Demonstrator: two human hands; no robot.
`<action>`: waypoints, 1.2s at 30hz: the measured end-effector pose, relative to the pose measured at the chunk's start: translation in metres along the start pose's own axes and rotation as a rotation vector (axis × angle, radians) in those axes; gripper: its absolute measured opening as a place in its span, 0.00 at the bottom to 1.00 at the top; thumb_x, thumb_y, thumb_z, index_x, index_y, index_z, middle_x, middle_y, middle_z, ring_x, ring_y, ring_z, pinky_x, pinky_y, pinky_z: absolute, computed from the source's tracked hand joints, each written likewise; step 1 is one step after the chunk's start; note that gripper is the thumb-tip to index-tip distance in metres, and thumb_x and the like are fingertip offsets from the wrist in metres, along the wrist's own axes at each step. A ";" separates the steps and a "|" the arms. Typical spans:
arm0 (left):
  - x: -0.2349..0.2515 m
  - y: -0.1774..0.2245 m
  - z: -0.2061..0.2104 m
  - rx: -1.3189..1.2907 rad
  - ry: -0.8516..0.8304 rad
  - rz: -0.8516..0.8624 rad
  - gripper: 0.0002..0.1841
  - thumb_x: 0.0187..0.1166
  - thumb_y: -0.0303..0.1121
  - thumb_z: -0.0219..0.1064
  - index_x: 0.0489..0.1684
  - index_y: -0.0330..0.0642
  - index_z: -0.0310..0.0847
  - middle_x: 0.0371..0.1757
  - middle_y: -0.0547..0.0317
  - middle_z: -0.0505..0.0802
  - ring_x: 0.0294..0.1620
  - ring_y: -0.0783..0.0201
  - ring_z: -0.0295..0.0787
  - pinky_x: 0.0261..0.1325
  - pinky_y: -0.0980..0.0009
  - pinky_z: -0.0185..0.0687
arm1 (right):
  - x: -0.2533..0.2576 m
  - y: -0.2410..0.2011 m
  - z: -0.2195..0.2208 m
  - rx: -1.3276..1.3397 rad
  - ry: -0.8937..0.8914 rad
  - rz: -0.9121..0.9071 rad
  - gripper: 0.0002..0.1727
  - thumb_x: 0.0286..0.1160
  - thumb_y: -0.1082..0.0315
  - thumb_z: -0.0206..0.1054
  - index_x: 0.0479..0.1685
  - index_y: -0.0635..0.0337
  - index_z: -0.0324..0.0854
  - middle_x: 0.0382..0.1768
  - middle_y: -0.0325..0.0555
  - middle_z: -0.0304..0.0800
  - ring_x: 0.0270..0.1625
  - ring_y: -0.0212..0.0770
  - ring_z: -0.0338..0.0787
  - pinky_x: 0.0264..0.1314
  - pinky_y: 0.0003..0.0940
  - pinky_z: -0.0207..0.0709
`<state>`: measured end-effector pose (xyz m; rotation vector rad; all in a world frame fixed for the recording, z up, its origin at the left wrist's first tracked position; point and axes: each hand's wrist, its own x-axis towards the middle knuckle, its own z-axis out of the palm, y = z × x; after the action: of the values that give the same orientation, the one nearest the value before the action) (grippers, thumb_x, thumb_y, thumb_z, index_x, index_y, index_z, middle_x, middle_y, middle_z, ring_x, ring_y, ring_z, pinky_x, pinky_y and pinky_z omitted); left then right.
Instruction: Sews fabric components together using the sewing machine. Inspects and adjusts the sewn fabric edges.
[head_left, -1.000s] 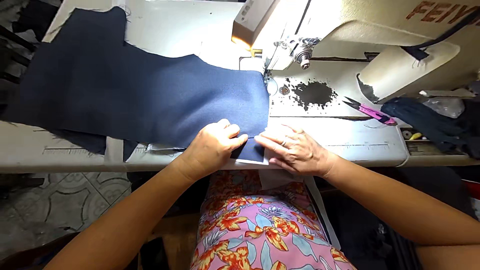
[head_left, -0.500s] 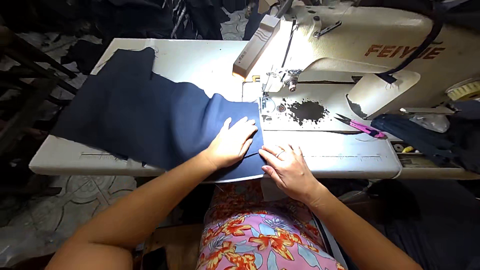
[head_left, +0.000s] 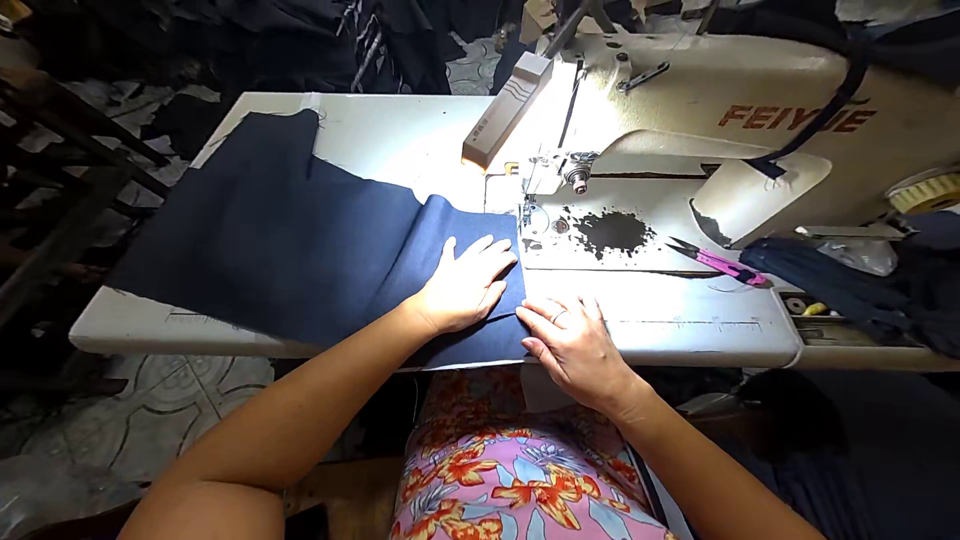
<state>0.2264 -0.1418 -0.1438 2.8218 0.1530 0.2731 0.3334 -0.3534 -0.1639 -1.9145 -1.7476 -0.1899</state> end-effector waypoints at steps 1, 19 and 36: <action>0.001 -0.001 0.001 0.001 0.005 -0.005 0.28 0.87 0.43 0.44 0.82 0.45 0.75 0.87 0.55 0.76 0.92 0.46 0.60 0.80 0.17 0.38 | 0.001 0.002 0.000 0.000 -0.001 0.000 0.27 0.91 0.49 0.48 0.63 0.52 0.91 0.67 0.42 0.91 0.74 0.52 0.85 0.72 0.68 0.67; 0.054 -0.018 -0.006 -0.040 -0.104 -0.046 0.27 0.90 0.42 0.45 0.86 0.49 0.70 0.90 0.57 0.71 0.95 0.49 0.53 0.83 0.20 0.31 | 0.033 0.035 -0.009 -0.047 -0.056 0.014 0.25 0.89 0.53 0.50 0.63 0.56 0.90 0.67 0.49 0.91 0.74 0.56 0.85 0.77 0.72 0.61; 0.008 -0.002 0.009 -0.084 0.120 0.149 0.22 0.83 0.44 0.57 0.67 0.45 0.89 0.72 0.49 0.89 0.81 0.42 0.78 0.78 0.21 0.53 | 0.058 0.088 -0.022 0.183 -0.198 -0.194 0.22 0.83 0.61 0.54 0.60 0.54 0.93 0.63 0.46 0.93 0.70 0.49 0.87 0.76 0.58 0.68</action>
<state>0.2360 -0.1415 -0.1516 2.7372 -0.0418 0.4716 0.4316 -0.3142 -0.1449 -1.6813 -2.0070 0.0913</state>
